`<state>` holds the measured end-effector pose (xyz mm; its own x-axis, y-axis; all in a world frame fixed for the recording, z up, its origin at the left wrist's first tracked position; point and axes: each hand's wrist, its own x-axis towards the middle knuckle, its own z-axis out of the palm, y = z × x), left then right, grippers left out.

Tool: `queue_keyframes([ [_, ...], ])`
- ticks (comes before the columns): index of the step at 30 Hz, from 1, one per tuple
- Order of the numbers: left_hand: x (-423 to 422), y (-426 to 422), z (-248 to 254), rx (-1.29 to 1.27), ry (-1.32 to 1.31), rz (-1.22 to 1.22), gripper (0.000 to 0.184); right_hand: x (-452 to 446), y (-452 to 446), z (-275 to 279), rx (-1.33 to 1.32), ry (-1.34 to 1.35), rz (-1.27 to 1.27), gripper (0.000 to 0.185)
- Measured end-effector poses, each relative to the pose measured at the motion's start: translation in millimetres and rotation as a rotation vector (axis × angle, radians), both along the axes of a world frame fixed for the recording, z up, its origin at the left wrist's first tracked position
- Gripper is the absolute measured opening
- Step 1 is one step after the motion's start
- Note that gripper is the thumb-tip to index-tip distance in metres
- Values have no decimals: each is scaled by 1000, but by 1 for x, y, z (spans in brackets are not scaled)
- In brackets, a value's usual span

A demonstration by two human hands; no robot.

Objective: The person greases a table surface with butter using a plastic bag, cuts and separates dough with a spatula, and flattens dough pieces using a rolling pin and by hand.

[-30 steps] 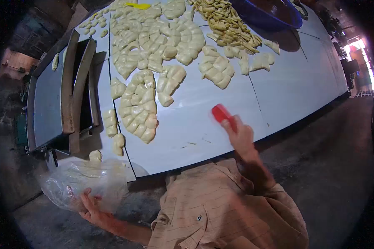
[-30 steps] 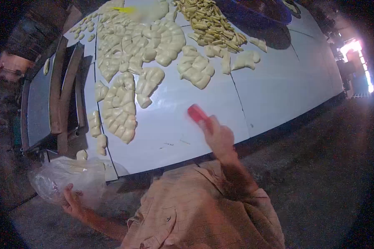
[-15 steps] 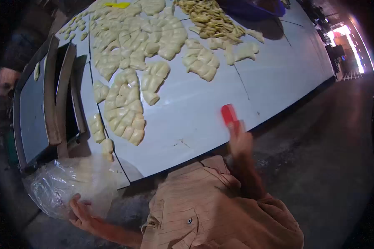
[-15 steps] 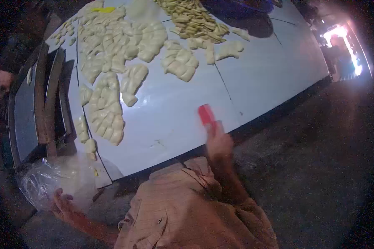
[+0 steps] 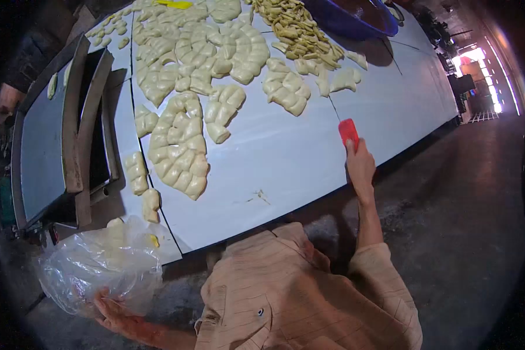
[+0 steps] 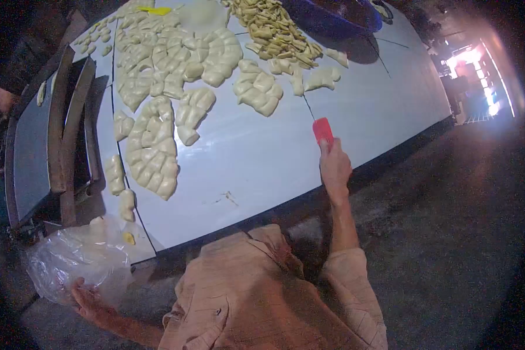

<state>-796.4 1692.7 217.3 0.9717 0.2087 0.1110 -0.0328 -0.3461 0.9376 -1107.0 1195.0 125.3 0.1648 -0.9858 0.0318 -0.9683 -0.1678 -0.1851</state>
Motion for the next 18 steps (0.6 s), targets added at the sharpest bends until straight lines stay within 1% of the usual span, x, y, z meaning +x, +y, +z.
queue_keyframes([
  [2,1,-2,0,7,56,51,36,7,6,-13,41,-35,95,40],
  [3,1,-4,1,-26,51,32,34,23,16,-15,59,-56,145,40],
  [4,1,-7,2,-65,41,14,33,49,51,-7,106,-27,208,39],
  [5,0,-9,1,-109,27,1,31,60,87,-16,300,-30,286,33],
  [6,3,-4,-1,-108,64,3,31,74,124,-8,301,-50,465,33],
  [7,7,7,-5,-104,100,7,31,85,148,7,392,-68,554,35],
  [8,8,14,-7,-96,137,15,30,85,152,5,433,-88,573,35],
  [10,4,21,-12,-148,7,-10,29,64,126,-3,324,-114,409,38],
  [11,3,22,-13,-169,-54,-30,29,44,104,-5,234,-176,259,41],
  [12,1,20,-10,-160,-26,65,30,20,75,-2,139,-232,110,43],
  [14,-6,11,-6,-147,38,240,33,-46,33,3,-21,-39,-51,52],
  [16,1,37,-23,-141,81,179,34,-34,58,4,61,-176,-80,48],
  [18,5,41,-28,-129,132,148,35,13,102,11,257,-18,-22,41],
])
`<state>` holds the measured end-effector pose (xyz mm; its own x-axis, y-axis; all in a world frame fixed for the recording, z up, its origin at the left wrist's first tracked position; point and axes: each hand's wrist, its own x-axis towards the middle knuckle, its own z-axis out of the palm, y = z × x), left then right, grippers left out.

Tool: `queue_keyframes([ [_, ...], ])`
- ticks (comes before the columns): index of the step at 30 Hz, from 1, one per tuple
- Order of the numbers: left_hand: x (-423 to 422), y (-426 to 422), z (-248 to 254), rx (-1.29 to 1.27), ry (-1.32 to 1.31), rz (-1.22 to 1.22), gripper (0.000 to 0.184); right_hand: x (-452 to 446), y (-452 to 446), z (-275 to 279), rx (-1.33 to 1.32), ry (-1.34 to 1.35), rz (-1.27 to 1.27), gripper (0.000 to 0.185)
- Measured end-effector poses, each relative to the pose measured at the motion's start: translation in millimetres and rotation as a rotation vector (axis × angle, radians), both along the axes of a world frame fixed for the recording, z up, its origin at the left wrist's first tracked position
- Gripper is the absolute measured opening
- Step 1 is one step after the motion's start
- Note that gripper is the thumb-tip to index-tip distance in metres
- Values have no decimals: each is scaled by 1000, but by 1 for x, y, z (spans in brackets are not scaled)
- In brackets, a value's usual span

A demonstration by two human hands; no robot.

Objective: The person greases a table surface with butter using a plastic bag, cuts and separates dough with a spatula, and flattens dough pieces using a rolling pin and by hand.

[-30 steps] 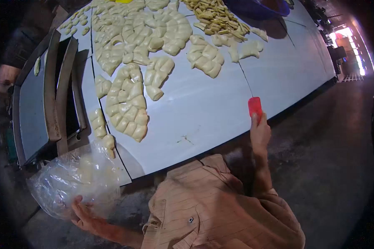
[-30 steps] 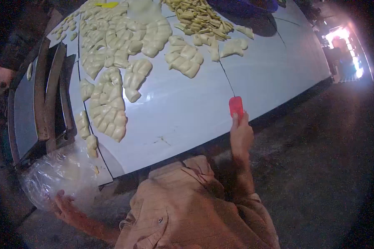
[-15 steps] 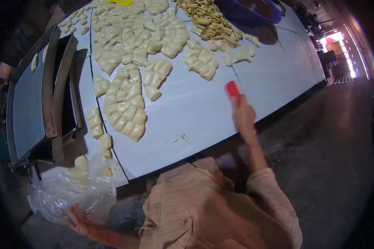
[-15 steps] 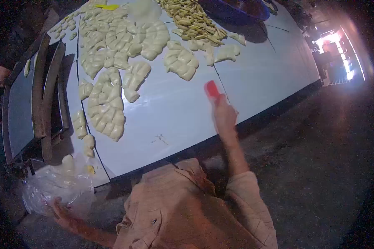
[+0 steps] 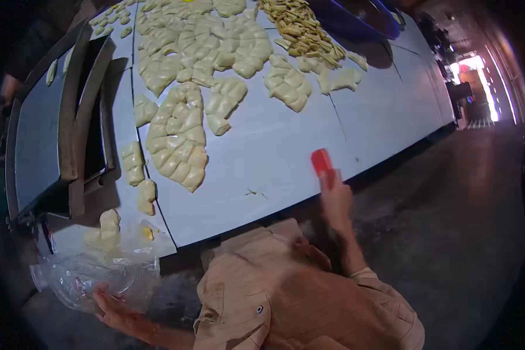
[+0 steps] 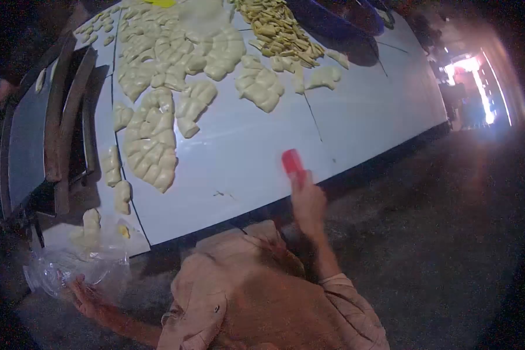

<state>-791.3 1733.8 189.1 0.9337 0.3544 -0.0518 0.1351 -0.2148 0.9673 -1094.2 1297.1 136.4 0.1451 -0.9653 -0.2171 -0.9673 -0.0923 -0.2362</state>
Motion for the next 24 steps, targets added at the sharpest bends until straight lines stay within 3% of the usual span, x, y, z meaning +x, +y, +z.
queue_keyframes([
  [1,3,-10,3,-1,24,-2,35,23,30,0,50,224,202,37],
  [3,-1,-34,9,25,-30,-49,34,51,61,4,255,-30,366,35],
  [4,1,-33,10,51,-56,-90,37,52,57,5,232,-50,385,37],
  [7,1,-16,17,88,-135,-288,44,3,-13,-13,-68,-237,83,43],
  [8,-2,-17,18,82,-129,-205,45,-16,-42,-14,-224,-264,-13,44],
  [10,-3,-27,16,64,-113,-61,48,-37,-70,-9,-229,-15,-21,46],
  [12,-1,-24,16,63,-24,-117,51,-24,-48,-18,-211,-26,14,43],
  [14,-3,-29,14,29,-2,-94,45,21,8,-2,97,164,206,44],
  [16,-6,-50,11,-43,-55,5,32,47,49,0,270,45,427,43],
  [18,-10,-54,13,-72,-125,-53,32,45,32,-6,176,-56,449,45],
  [20,-19,-54,20,-13,-147,-18,32,26,-23,-6,41,-57,292,41],
  [23,-32,-36,23,72,-18,135,26,24,-52,-12,5,-71,401,46],
  [24,-44,-37,24,114,-50,112,35,29,-59,-14,-20,-78,433,47],
])
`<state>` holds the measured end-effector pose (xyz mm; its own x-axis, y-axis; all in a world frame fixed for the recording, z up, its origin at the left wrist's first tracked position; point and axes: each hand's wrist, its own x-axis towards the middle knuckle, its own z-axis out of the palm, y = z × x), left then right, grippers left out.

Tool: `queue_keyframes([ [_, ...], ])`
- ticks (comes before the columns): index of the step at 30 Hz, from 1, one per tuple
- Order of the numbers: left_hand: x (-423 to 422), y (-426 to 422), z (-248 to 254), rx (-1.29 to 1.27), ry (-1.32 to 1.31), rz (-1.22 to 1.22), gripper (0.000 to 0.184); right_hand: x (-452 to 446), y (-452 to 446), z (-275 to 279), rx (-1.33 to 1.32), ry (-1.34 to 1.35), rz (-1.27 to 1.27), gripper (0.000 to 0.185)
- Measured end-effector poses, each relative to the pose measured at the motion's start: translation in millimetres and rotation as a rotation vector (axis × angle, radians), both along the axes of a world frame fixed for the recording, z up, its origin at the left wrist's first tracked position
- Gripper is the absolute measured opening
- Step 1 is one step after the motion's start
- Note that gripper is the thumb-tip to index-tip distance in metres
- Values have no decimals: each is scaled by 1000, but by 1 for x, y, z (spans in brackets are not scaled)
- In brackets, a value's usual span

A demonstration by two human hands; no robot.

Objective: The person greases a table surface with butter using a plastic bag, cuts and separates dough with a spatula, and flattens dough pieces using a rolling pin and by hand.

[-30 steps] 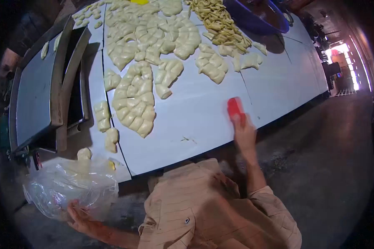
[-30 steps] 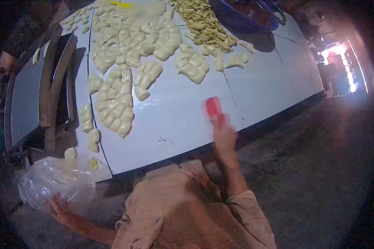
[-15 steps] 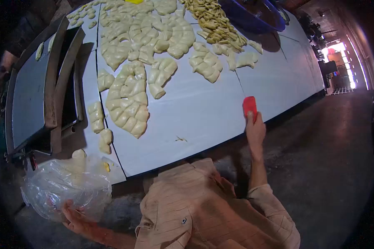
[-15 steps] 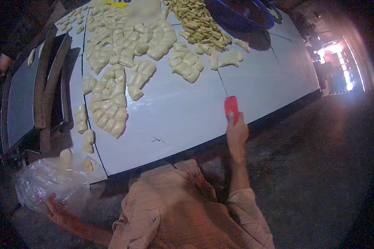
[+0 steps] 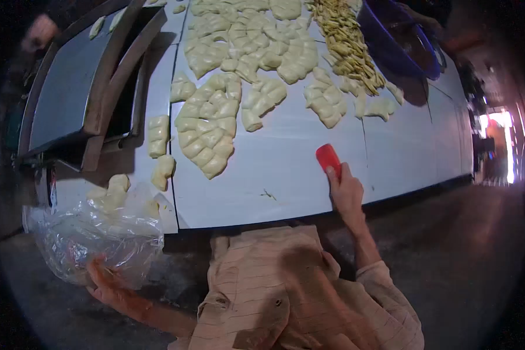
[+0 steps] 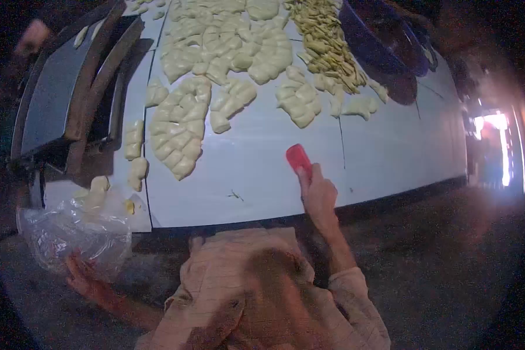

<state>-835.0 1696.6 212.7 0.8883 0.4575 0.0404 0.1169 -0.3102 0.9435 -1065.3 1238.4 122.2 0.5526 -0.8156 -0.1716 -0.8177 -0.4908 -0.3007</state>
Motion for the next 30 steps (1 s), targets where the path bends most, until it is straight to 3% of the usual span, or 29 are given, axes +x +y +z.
queue_keyframes([
  [1,-15,-8,-2,36,-30,-11,44,10,21,2,143,44,67,45],
  [2,-29,-13,-2,81,-47,-25,54,21,42,8,141,122,307,44],
  [4,-62,3,-20,11,-122,-89,54,37,46,12,235,75,547,41],
  [6,-93,-19,-16,-61,-192,-7,49,61,18,24,214,-21,604,36],
  [8,-117,-69,8,-206,-222,190,43,91,3,63,359,-234,594,31],
  [9,-130,-89,19,-306,-239,307,44,101,-9,60,291,-225,744,27],
  [12,-191,-102,0,-275,-185,318,45,144,-37,20,155,-244,1239,24],
  [13,-195,-126,2,-339,-313,348,44,161,-34,13,112,-258,1396,24],
  [21,-268,-152,-9,-331,-258,511,46,232,76,5,41,-280,1527,34],
  [24,-272,-161,-8,-311,-232,573,47,229,69,6,103,-301,1563,41],
  [26,-279,-156,-16,-274,-206,523,47,202,54,16,143,-181,1575,38],
  [28,-275,-160,-17,-256,-209,506,46,173,31,8,11,55,1761,34],
  [30,-273,-157,-29,-351,-213,510,48,159,17,12,135,-12,1805,31],
])
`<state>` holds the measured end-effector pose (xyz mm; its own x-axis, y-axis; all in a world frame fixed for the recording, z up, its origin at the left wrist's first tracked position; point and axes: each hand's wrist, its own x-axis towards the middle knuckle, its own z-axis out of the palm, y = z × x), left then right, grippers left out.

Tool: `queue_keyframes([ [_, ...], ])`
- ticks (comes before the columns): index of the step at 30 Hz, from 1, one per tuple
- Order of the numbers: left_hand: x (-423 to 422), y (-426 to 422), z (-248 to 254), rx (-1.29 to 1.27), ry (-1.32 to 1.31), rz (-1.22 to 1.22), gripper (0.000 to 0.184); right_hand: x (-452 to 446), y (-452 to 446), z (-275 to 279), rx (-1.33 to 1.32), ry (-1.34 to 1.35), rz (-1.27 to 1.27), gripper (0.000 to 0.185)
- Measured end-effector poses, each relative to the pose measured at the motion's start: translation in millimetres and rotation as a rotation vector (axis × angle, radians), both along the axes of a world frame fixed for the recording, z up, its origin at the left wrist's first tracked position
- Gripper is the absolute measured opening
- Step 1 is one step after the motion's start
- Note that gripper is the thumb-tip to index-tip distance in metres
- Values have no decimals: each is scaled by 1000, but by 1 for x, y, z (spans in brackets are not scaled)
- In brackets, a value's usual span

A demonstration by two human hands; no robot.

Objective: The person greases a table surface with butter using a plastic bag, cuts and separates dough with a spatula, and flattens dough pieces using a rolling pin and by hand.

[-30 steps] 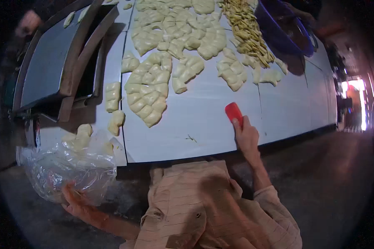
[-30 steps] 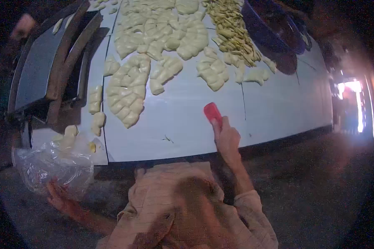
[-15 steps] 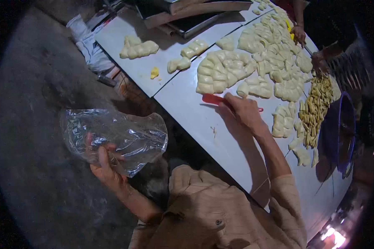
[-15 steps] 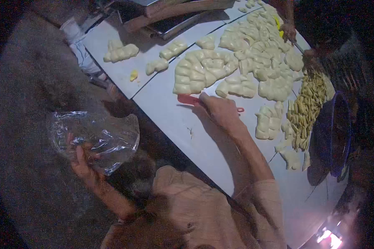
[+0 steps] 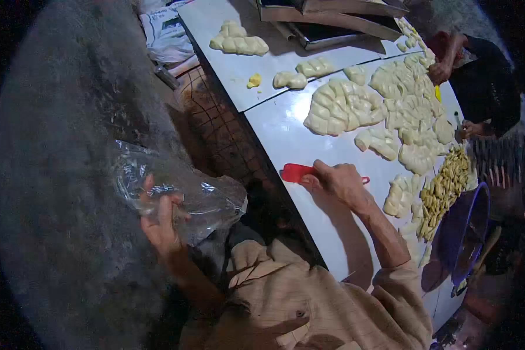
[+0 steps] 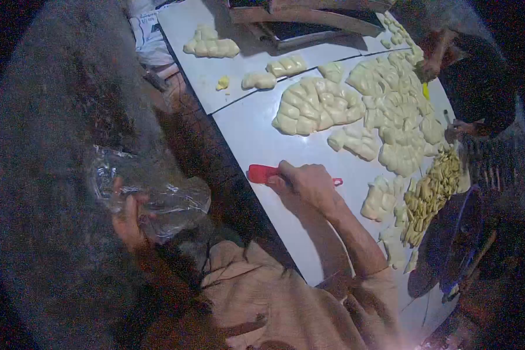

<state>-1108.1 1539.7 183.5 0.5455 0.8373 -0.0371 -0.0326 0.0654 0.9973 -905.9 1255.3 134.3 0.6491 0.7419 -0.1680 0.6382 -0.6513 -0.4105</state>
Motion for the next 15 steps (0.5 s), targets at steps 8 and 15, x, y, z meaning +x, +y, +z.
queue_keyframes([
  [8,18,-17,-43,-90,268,-219,49,76,64,-19,240,-205,-270,40],
  [15,8,-19,-75,36,250,-250,50,-13,7,10,74,105,-149,35],
])
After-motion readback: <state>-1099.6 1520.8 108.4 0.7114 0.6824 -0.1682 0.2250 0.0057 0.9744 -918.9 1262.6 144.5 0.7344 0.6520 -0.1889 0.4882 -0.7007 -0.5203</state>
